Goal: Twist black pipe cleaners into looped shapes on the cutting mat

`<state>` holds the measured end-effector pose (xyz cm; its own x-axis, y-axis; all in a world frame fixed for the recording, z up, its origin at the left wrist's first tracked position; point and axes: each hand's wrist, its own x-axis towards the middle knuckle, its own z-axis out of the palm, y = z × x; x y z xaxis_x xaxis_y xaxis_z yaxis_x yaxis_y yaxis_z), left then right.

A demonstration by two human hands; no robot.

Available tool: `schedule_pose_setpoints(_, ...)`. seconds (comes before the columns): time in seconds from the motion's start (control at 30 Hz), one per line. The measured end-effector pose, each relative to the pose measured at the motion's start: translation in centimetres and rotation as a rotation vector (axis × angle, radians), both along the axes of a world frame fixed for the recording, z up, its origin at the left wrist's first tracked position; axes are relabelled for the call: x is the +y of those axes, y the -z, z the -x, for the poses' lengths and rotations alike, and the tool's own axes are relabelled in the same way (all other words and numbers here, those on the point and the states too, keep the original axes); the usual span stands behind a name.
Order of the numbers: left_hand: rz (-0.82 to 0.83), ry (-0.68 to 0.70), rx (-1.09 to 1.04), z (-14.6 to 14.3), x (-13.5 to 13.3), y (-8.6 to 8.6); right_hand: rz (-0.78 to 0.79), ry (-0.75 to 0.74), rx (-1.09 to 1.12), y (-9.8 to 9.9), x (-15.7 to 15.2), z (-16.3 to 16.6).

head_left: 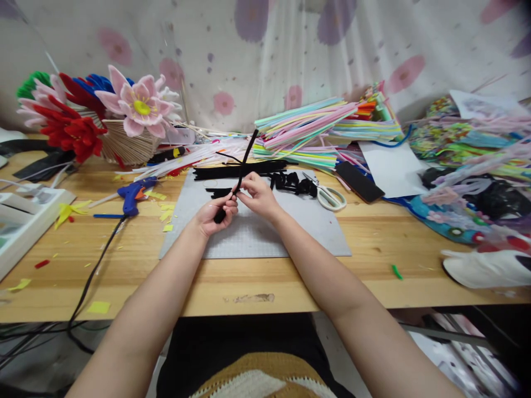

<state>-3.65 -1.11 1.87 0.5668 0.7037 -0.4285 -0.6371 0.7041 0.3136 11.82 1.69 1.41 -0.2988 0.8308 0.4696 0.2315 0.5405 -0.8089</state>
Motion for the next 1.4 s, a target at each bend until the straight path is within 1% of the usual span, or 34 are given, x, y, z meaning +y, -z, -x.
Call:
schedule_pose_setpoints(0.07, 0.000, -0.005, -0.017, 0.0, -0.1, 0.0, -0.043, -0.028, -0.005, -0.4, -0.2, -0.2)
schedule_pose_setpoints(0.17, 0.010, -0.010, -0.052, -0.1, -0.1, 0.0, 0.006, -0.102, -0.059, -0.6, -0.2, -0.6)
schedule_pose_setpoints(0.23, 0.015, -0.014, -0.084, -0.2, -0.2, 0.0, 0.040, -0.124, -0.091, -0.4, 0.0, -0.7)
schedule_pose_setpoints(0.33, 0.010, 0.008, -0.130, -0.2, -0.4, -0.1, 0.048, -0.104, -0.098, -0.2, 0.3, -0.6)
schedule_pose_setpoints(0.4, 0.000, 0.032, -0.155, -0.1, -0.5, -0.2, 0.017, -0.086, -0.128, -0.4, 0.5, -0.5)
schedule_pose_setpoints(0.53, -0.038, 0.053, -0.155, -0.1, -0.7, -0.4, -0.093, -0.062, -0.283, -1.7, 0.4, -0.5)
schedule_pose_setpoints(0.63, -0.102, 0.046, -0.082, -0.1, -0.7, -0.4, -0.136, -0.024, -0.445, -3.0, 0.2, -0.5)
schedule_pose_setpoints(0.73, -0.206, -0.012, 0.113, -0.5, -0.5, -0.3, -0.150, 0.003, -0.626, -4.1, 0.1, -0.6)
schedule_pose_setpoints(0.8, -0.313, -0.070, 0.318, -0.8, -0.2, -0.2, -0.152, 0.016, -0.740, -4.7, 0.2, -0.5)
schedule_pose_setpoints(0.87, -0.463, -0.137, 0.559, -1.0, 0.0, 0.1, -0.148, 0.022, -0.836, -5.1, 0.3, -0.4)
schedule_pose_setpoints(0.93, -0.671, -0.214, 0.859, -1.3, 0.0, 0.3, -0.133, 0.027, -0.915, -5.3, 0.6, -0.2)
schedule_pose_setpoints(1.0, -0.921, -0.308, 1.258, -1.4, 0.0, 0.6, -0.097, 0.035, -0.979, -5.5, 1.0, 0.2)
schedule_pose_setpoints(1.07, -1.146, -0.382, 1.666, -1.5, -0.2, 0.8, -0.018, 0.050, -1.024, -5.9, 1.5, 0.7)
schedule_pose_setpoints(1.1, -1.228, -0.401, 1.827, -1.6, -0.2, 1.0, 0.041, 0.057, -1.041, -6.2, 1.7, 0.9)
schedule_pose_setpoints(1.13, -1.288, -0.408, 1.942, -1.8, -0.3, 1.1, 0.108, 0.063, -1.054, -6.5, 1.8, 1.2)
schedule_pose_setpoints(1.2, -1.360, -0.399, 2.044, -2.1, -0.4, 1.3, 0.239, 0.047, -1.089, -7.3, 2.1, 1.6)
schedule_pose_setpoints(1.27, -1.380, -0.404, 2.030, -2.4, -0.6, 1.6, 0.325, 0.014, -1.122, -8.0, 2.2, 1.8)
schedule_pose_setpoints(1.33, -1.321, -0.433, 1.924, -2.6, -0.6, 1.8, 0.397, -0.034, -1.083, -8.5, 2.3, 1.5)
schedule_pose_setpoints(1.4, -1.174, -0.438, 1.676, -2.5, -0.5, 1.9, 0.487, -0.096, -0.944, -8.9, 2.5, 0.6)
